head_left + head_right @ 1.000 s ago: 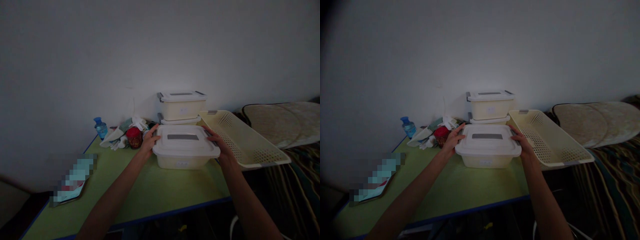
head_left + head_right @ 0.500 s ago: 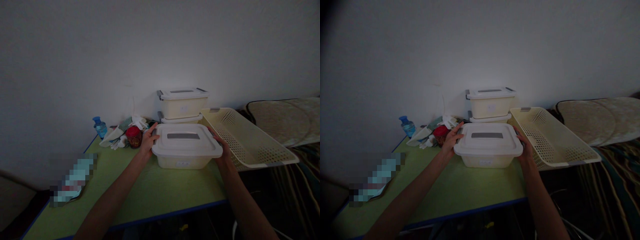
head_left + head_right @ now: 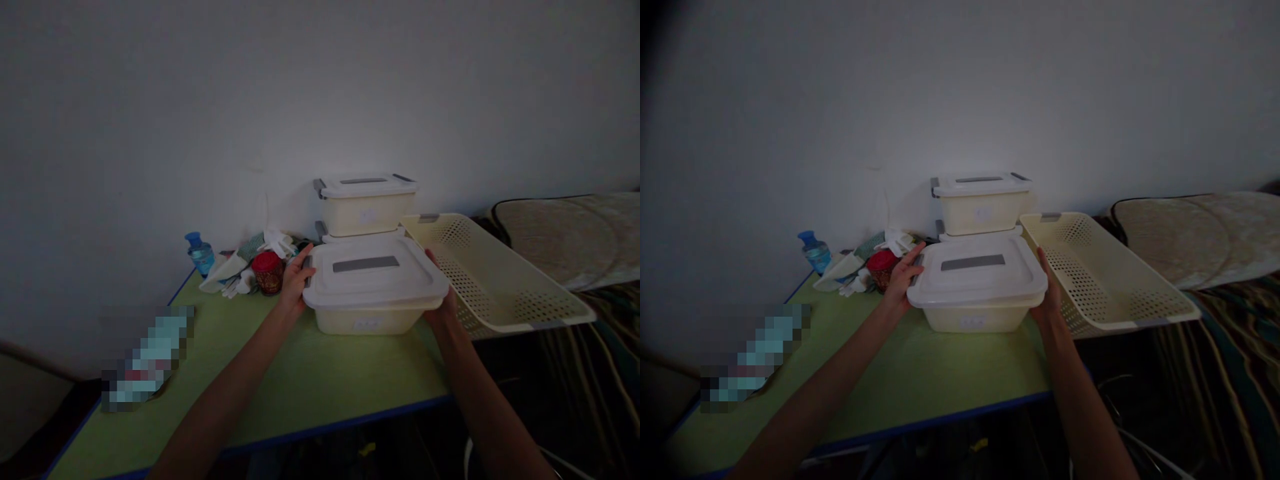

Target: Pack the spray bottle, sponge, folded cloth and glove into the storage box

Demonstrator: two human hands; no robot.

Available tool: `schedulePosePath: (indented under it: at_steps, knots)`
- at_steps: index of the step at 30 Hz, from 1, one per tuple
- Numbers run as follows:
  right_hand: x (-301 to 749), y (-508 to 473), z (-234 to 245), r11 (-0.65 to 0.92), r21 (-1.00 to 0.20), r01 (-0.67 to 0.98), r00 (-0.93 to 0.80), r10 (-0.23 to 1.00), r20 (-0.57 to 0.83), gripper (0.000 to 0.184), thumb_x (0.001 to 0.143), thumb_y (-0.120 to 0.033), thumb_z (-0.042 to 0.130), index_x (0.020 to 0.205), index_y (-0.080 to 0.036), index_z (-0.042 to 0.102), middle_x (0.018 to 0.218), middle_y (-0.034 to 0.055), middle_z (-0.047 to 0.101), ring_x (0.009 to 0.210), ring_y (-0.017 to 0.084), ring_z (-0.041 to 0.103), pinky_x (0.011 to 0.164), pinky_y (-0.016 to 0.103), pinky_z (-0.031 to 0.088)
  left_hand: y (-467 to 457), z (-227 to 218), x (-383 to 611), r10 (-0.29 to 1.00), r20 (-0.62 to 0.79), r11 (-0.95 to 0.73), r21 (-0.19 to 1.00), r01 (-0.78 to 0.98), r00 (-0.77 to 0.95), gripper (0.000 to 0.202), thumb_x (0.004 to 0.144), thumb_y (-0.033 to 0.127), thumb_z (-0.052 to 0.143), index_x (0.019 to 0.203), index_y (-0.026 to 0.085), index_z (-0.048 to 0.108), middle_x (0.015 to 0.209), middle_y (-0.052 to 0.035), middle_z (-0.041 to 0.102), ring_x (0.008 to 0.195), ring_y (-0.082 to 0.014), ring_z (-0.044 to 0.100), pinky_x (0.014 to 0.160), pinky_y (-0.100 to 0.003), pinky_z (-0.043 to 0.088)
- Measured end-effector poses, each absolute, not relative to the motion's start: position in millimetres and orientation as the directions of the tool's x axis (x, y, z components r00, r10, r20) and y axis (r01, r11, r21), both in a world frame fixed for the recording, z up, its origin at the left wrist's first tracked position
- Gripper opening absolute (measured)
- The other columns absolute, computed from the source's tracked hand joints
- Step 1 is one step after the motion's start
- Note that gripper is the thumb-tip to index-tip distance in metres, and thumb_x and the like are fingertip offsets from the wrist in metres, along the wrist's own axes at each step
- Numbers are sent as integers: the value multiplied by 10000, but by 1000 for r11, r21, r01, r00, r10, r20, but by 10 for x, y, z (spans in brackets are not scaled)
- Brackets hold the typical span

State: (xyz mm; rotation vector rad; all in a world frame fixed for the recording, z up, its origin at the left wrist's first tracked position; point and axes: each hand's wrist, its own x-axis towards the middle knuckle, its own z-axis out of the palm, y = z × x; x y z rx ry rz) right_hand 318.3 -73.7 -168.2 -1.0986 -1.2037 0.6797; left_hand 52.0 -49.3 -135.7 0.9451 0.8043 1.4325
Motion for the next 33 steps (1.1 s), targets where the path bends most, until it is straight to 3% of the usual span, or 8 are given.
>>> schedulePosePath:
  at_steps: [3, 7, 12, 16, 26, 33]
  knots:
    - [3166, -800, -1649, 340, -940, 16, 306, 894, 328, 711, 763, -620, 324, 1384, -289, 226, 1300, 18, 498, 1107, 267, 538, 834, 445, 491, -491, -1335, 514, 994, 109, -89, 907, -411, 26, 642, 552, 51, 532, 1180, 183, 546, 1120, -16, 609, 783, -108, 571, 617, -183, 443]
    - [3152, -865, -1589, 312, -950, 27, 229, 923, 310, 733, 781, -671, 170, 1343, -228, 332, 1328, 46, 468, 1149, 266, 504, 835, 422, 486, -472, -1312, 507, 992, 117, -94, 925, -367, 41, 628, 544, 23, 518, 1151, 177, 564, 1112, -18, 608, 841, -127, 571, 650, -194, 452]
    - [3211, -863, -1569, 248, -967, -55, 221, 948, 230, 589, 710, -456, 448, 1254, -230, 436, 1275, 42, 521, 1078, 286, 549, 832, 430, 483, -456, -1313, 505, 993, 108, -87, 945, -315, 50, 626, 553, 25, 501, 1155, 189, 558, 1102, -17, 607, 898, -151, 569, 713, -228, 464]
    - [3259, -847, -1577, 226, -971, -83, 246, 948, 200, 500, 676, -369, 481, 1159, -244, 511, 1251, 18, 539, 1035, 274, 571, 797, 408, 495, -444, -1332, 498, 990, 139, -123, 944, -307, 31, 574, 561, 35, 482, 1108, 187, 566, 1158, -21, 580, 1002, -166, 543, 800, -242, 453]
    - [3319, -803, -1648, 311, -935, -170, 167, 944, 284, 320, 691, -343, 532, 1002, -311, 601, 1163, -41, 593, 958, 220, 603, 681, 313, 512, -415, -1368, 488, 995, 99, -82, 847, -525, 5, 572, 524, 2, 525, 1058, 199, 574, 1327, -21, 471, 1225, -187, 413, 958, -244, 379]
    - [3330, -798, -1668, 335, -925, -180, 173, 936, 306, 340, 692, -345, 543, 1026, -310, 599, 1185, -26, 585, 972, 237, 606, 723, 344, 522, -432, -1582, 440, 994, -89, 101, 683, -723, 55, 455, 682, 82, 504, 1101, 250, 560, 1096, 20, 628, 1082, -144, 544, 868, -246, 455]
